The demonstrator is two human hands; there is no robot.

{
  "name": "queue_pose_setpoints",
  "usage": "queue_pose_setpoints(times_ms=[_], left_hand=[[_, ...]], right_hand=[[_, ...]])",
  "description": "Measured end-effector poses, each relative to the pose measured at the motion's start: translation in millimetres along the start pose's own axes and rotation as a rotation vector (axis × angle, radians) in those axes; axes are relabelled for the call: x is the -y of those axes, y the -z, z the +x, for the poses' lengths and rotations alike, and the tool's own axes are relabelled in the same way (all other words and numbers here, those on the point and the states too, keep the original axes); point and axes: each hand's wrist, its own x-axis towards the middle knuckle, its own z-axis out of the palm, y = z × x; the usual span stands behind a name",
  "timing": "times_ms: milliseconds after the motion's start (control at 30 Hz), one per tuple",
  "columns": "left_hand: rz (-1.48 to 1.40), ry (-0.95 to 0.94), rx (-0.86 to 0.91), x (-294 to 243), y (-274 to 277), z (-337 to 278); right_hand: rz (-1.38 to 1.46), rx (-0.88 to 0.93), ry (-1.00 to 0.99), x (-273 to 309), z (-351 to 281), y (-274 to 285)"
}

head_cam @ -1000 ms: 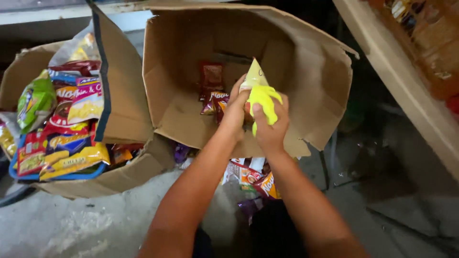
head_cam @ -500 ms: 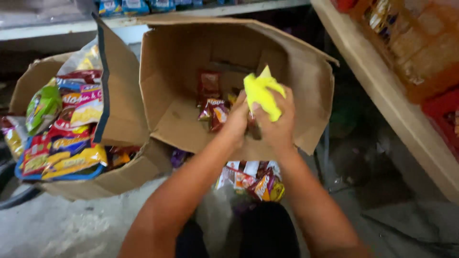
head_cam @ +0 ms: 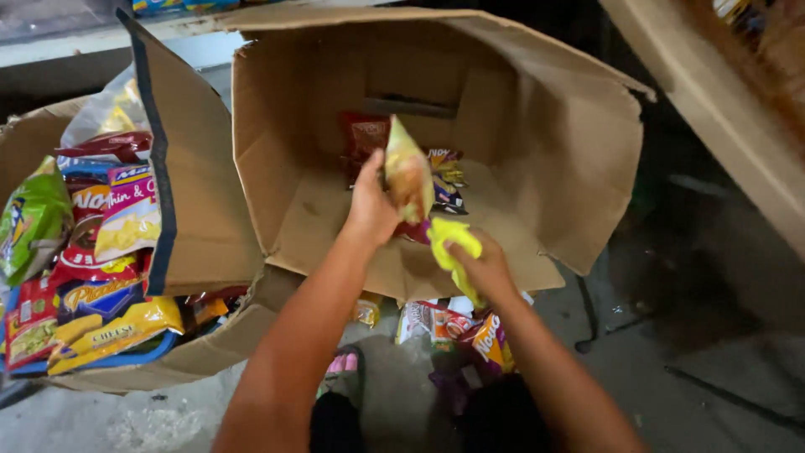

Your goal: Wiping down individual bags of snacks with a yellow cloth and organizing them into cardboard boxes.

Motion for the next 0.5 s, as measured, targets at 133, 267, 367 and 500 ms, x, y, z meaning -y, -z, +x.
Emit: queue_pose_setpoints(times_ms=[133,267,367,500], left_hand=[[0.287,-0.132,-0.14,-5,14,-9],[1.256,-0.031,0.292,11,38,-40],[1.877,0.179,0.561,2,-6,-80],[2.478,0.43,0.452,9,6,-80]], right_hand=[[-0.547,0.093,0.284,79,-38,-23],[-1.177,0.399,0.383,83,-37,-38],[-1.357,0.518,0.413,52,-29,-50],[-1.384,0.497,0.431,32,-18,-55]])
